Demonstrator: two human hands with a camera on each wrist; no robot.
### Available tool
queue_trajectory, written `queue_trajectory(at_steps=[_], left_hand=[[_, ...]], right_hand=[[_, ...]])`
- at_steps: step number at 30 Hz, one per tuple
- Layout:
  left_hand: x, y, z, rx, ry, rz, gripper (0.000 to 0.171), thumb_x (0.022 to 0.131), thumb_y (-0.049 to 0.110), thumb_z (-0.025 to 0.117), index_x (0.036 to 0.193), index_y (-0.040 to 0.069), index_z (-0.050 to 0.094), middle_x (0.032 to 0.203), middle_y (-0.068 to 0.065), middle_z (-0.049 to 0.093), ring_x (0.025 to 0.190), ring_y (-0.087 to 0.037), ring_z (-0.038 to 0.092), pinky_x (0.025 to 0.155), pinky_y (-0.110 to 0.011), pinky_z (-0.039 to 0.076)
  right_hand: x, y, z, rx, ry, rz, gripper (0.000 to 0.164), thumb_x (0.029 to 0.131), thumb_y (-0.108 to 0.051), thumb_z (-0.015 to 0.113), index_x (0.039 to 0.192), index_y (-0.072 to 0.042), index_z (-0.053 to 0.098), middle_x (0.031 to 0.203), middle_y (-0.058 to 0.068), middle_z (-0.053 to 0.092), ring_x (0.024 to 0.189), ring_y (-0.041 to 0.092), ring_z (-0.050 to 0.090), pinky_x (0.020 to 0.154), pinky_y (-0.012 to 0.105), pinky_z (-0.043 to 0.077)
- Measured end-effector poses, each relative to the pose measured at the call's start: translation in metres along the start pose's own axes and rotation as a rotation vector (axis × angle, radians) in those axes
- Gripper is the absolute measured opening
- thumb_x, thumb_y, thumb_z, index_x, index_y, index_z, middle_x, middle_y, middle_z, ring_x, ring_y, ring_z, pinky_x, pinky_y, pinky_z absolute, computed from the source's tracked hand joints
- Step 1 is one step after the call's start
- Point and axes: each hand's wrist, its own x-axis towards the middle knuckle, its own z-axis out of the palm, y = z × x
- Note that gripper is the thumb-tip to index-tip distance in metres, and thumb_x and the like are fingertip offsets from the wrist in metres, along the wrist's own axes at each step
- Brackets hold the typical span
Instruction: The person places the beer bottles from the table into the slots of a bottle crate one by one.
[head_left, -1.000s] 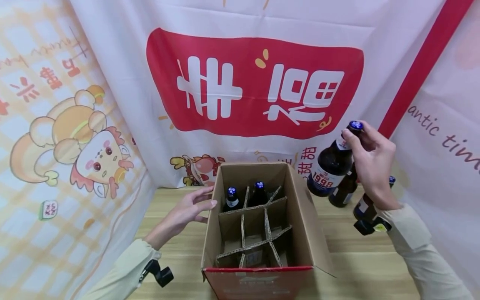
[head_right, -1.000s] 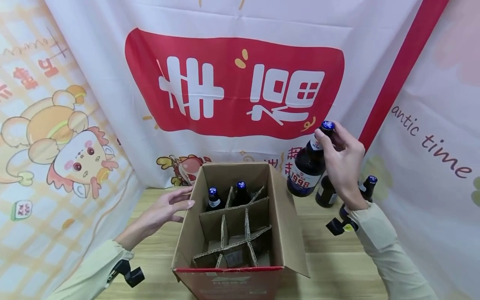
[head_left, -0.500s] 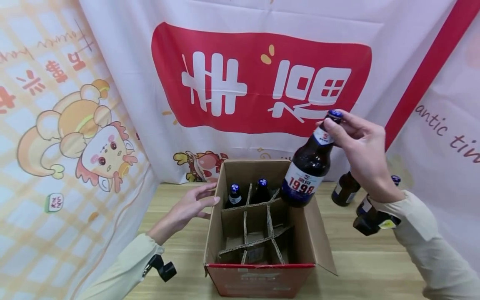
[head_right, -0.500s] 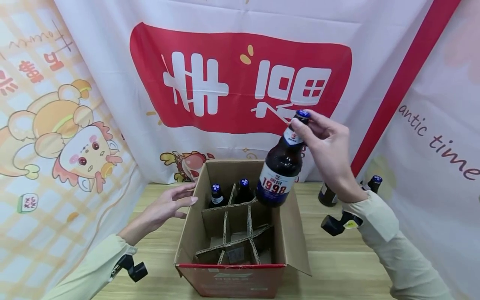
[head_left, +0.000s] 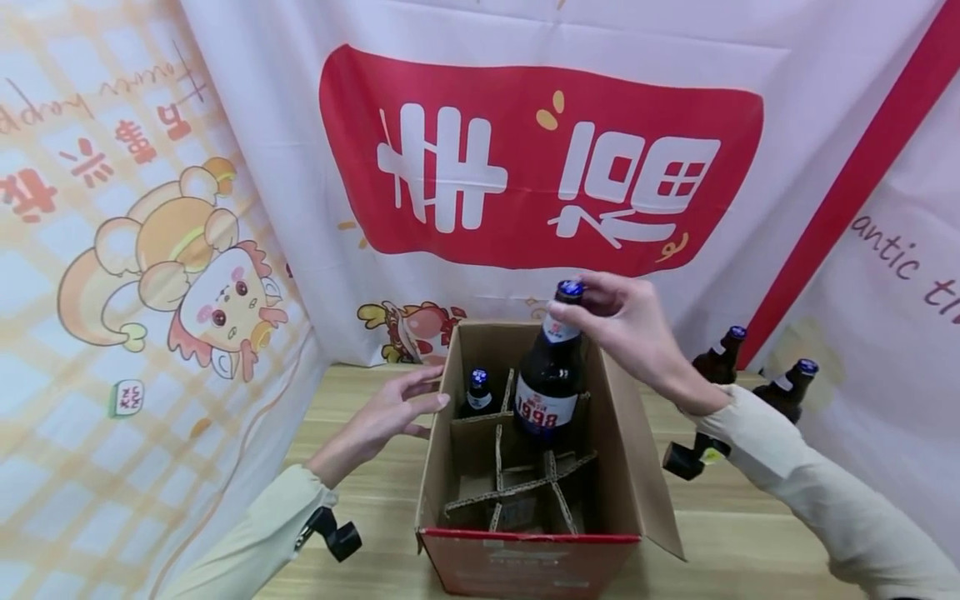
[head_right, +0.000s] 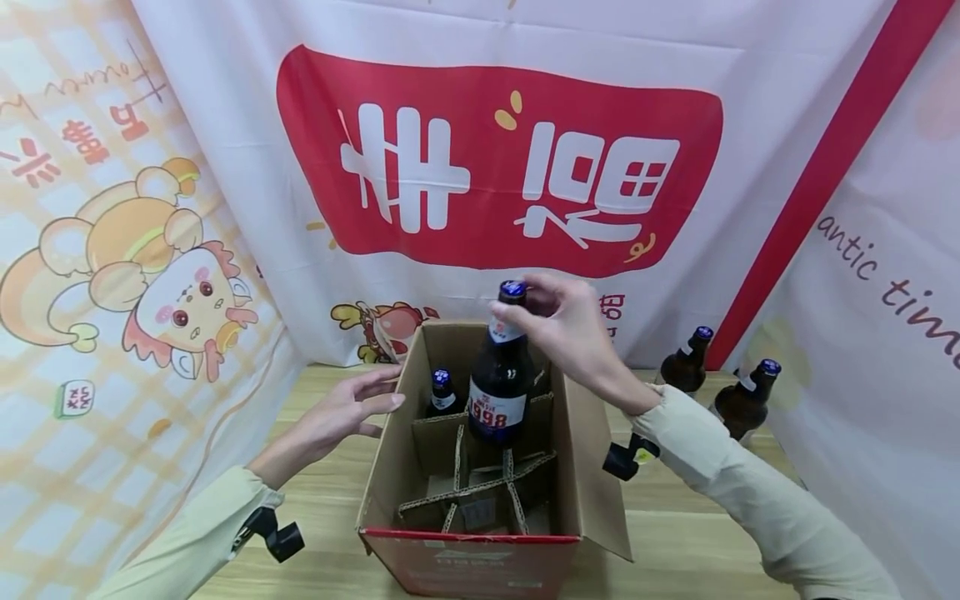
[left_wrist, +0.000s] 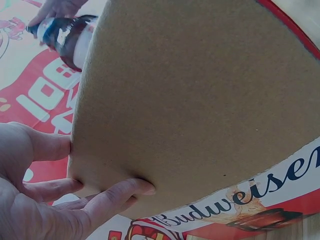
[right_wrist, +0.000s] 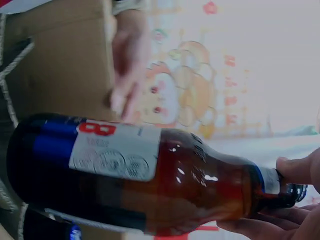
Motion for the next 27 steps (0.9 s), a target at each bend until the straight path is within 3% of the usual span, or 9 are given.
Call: queue_trajectory(at_steps=[10, 17, 21, 24, 27], left_hand=[[0.002, 0.000, 0.000, 0.001, -0.005, 0.004, 0.069, 0.103, 0.020, 0.066, 0.162, 0.005, 0.034, 0.165, -0.027, 0.034, 0.133, -0.046, 0.056, 0.089, -0.045, 0.065], [0.002, -0.001, 0.000, 0.005, -0.003, 0.013, 0.066, 0.104, 0.018, 0.064, 0.162, 0.005, 0.036, 0.166, -0.026, 0.034, 0.134, -0.047, 0.055, 0.089, -0.046, 0.065], [0.002, -0.001, 0.000, 0.010, -0.005, 0.011, 0.067, 0.104, 0.021, 0.065, 0.162, 0.005, 0.036, 0.165, -0.026, 0.034, 0.134, -0.046, 0.055, 0.089, -0.046, 0.065], [0.001, 0.000, 0.000, 0.014, -0.007, 0.008, 0.067, 0.103, 0.022, 0.066, 0.162, 0.006, 0.036, 0.165, -0.026, 0.035, 0.134, -0.046, 0.056, 0.089, -0.046, 0.065], [0.001, 0.000, -0.001, 0.018, -0.003, 0.010, 0.066, 0.104, 0.022, 0.065, 0.161, 0.006, 0.037, 0.165, -0.026, 0.036, 0.135, -0.046, 0.055, 0.089, -0.047, 0.065]], right_hand=[[0.003, 0.003, 0.034, -0.122, -0.231, -0.064, 0.046, 0.089, -0.022, 0.086, 0.129, -0.005, 0.073, 0.107, 0.007, 0.080, 0.098, 0.021, 0.079, 0.086, 0.035, 0.066], [0.009, -0.002, 0.044, -0.144, -0.271, -0.075, 0.045, 0.087, -0.020, 0.087, 0.125, -0.001, 0.074, 0.110, 0.012, 0.079, 0.106, 0.028, 0.077, 0.091, 0.043, 0.064], [0.011, 0.004, 0.046, -0.143, -0.293, -0.073, 0.038, 0.088, -0.019, 0.087, 0.120, -0.002, 0.075, 0.106, 0.009, 0.079, 0.103, 0.026, 0.078, 0.092, 0.042, 0.064], [0.017, 0.005, 0.047, -0.181, -0.339, -0.087, 0.027, 0.088, -0.021, 0.086, 0.108, -0.005, 0.077, 0.093, 0.003, 0.078, 0.087, 0.020, 0.077, 0.081, 0.033, 0.066], [0.023, 0.004, 0.048, -0.240, -0.417, -0.092, 0.021, 0.087, -0.023, 0.087, 0.098, -0.007, 0.077, 0.079, -0.001, 0.072, 0.070, 0.015, 0.067, 0.064, 0.028, 0.058]])
